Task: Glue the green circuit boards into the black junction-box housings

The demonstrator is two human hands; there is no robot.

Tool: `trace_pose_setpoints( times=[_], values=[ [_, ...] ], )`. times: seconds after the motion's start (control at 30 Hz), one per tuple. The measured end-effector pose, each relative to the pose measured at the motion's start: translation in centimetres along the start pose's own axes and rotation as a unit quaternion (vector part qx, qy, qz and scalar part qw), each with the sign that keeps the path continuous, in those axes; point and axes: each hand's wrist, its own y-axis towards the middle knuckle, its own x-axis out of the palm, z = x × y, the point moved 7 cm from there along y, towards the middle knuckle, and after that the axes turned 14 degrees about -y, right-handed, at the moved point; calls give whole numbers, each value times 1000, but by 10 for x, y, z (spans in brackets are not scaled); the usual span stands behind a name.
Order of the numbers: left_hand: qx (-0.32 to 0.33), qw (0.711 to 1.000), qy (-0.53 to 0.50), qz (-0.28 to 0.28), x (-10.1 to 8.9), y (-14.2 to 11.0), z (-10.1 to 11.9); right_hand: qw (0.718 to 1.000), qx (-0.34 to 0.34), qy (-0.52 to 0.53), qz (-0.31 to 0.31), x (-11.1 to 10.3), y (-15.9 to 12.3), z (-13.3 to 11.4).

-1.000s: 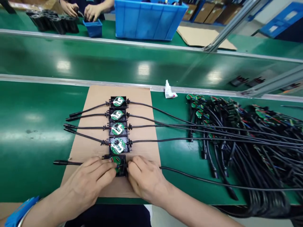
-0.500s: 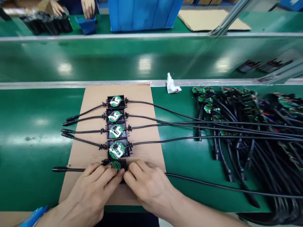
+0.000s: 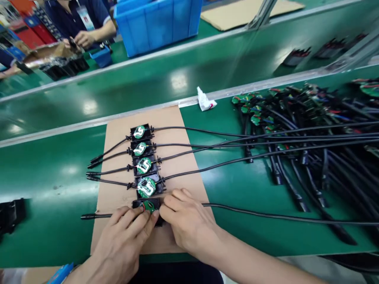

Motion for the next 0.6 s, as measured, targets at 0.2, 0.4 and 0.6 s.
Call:
trace_pose_setpoints(
  times=[0.2, 0.4, 0.6],
  values=[
    [-54, 987, -114, 105, -51, -1, -52, 999, -45, 3, -1, -33, 19, 29],
    [-85, 988, -111, 61, -39, 10, -99, 998, -24, -52, 21, -22, 35, 54],
    [-71, 975, -168, 123, -56, 1, -80, 986, -66, -151, 28, -52, 13, 14]
  ],
)
